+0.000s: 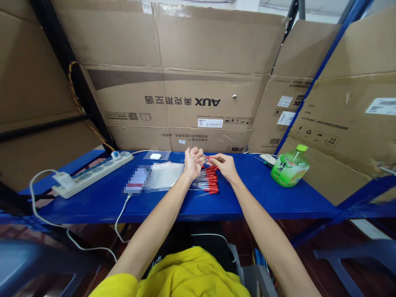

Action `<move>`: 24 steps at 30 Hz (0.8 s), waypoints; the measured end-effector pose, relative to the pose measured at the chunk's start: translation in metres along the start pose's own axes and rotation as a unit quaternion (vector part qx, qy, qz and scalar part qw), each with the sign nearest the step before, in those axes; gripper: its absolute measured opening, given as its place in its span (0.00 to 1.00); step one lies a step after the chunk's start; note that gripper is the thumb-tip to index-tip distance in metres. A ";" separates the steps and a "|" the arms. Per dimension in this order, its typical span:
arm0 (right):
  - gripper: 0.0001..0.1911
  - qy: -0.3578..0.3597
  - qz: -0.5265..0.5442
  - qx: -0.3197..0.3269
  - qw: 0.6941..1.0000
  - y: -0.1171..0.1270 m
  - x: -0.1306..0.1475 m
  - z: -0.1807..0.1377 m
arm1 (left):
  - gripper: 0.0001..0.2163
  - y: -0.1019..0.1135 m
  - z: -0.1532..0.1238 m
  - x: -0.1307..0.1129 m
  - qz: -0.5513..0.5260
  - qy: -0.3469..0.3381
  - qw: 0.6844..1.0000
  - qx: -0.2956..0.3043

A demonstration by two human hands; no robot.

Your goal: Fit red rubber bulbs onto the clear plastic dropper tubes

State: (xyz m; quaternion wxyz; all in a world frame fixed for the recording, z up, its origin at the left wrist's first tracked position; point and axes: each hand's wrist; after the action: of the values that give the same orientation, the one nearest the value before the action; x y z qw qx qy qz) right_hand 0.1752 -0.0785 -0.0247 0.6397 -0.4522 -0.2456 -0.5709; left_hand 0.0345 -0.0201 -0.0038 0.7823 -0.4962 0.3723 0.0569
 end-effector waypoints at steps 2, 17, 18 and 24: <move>0.19 0.001 0.003 -0.002 1.000 0.000 0.000 0.000 | 0.17 0.000 0.000 0.000 0.012 -0.004 1.000 0.007; 0.21 0.009 -0.009 -0.026 1.000 -0.003 -0.002 0.000 | 0.17 -0.002 -0.001 0.000 0.037 -0.011 0.999 0.018; 0.21 0.012 -0.008 -0.029 0.999 -0.003 -0.002 0.000 | 0.17 -0.001 0.000 0.000 0.038 -0.010 0.999 0.018; 0.20 0.029 -0.007 -0.029 0.999 -0.005 -0.003 0.000 | 0.17 -0.001 0.000 0.000 0.043 -0.015 0.999 0.008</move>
State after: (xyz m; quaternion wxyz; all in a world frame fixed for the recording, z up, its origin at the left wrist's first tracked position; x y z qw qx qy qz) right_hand 0.1702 -0.0763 -0.0260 0.6295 -0.4519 -0.2136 -0.5949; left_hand 0.0354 -0.0203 -0.0035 0.7885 -0.4725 0.3822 0.0949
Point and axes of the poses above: each hand's wrist, its own z-axis towards the middle knuckle, its own y-axis out of the back of the hand, x = y × z, and after that the axes turned 13 degrees about z, right-handed
